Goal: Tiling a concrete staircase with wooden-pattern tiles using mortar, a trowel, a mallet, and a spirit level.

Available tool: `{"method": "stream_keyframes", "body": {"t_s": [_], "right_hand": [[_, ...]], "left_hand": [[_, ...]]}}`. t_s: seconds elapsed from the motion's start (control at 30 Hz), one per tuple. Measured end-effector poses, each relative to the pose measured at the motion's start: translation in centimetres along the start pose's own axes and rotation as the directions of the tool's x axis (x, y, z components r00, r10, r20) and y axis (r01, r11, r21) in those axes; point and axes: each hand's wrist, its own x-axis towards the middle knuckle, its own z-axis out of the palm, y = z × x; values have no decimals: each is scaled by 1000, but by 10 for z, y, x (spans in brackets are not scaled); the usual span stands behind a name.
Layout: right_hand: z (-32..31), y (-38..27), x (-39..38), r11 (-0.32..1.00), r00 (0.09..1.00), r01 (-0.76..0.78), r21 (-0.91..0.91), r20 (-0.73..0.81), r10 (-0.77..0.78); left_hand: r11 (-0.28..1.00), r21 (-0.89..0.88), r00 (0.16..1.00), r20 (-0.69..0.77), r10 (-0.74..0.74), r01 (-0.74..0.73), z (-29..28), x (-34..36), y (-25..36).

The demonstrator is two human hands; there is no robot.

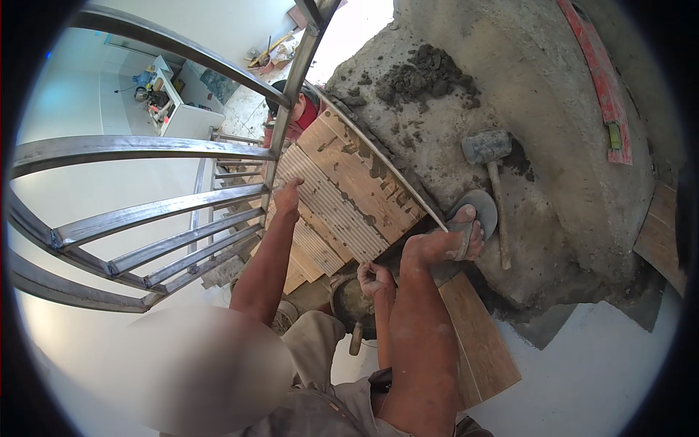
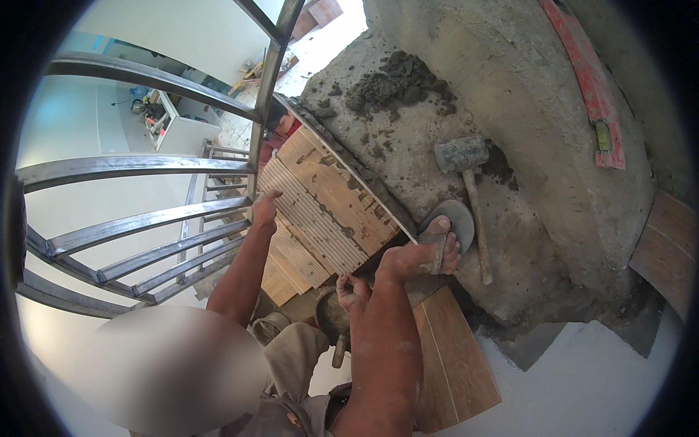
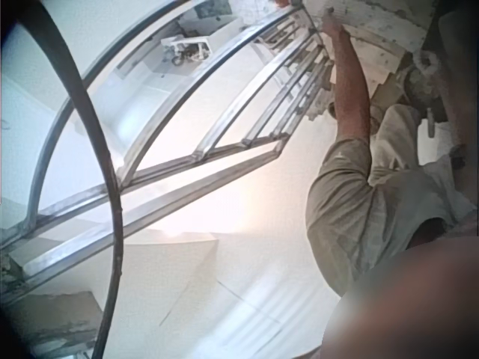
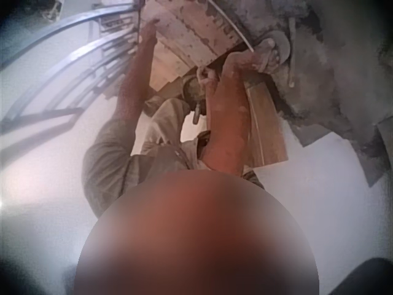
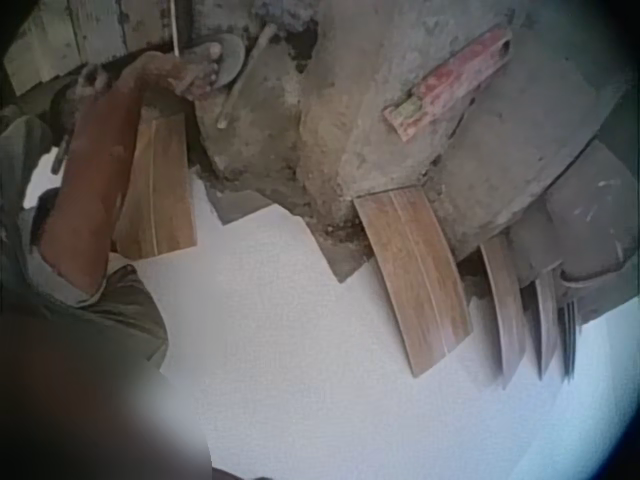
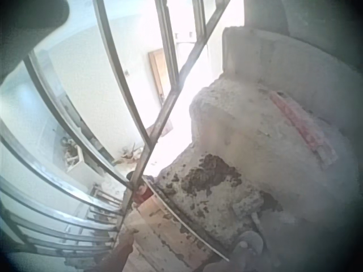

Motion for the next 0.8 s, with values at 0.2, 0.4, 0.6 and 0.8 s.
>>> {"method": "stream_keyframes", "body": {"t_s": [0.2,0.4,0.6,0.8], "right_hand": [[0,-1,3,989,988,148,15,-47,-147],[3,17,-5,989,996,59,132,-67,-51],[-4,13,-5,974,974,220,-43,68,-217],[-24,-9,0,931,943,306,-196,192,-270]], "left_hand": [[999,-39,996,87,-11,14,3,-3,3],[996,65,998,41,54,-57,-7,4,-1],[988,34,988,39,149,-150,-2,12,-17],[996,-8,987,135,90,-89,14,-4,-1]]}}
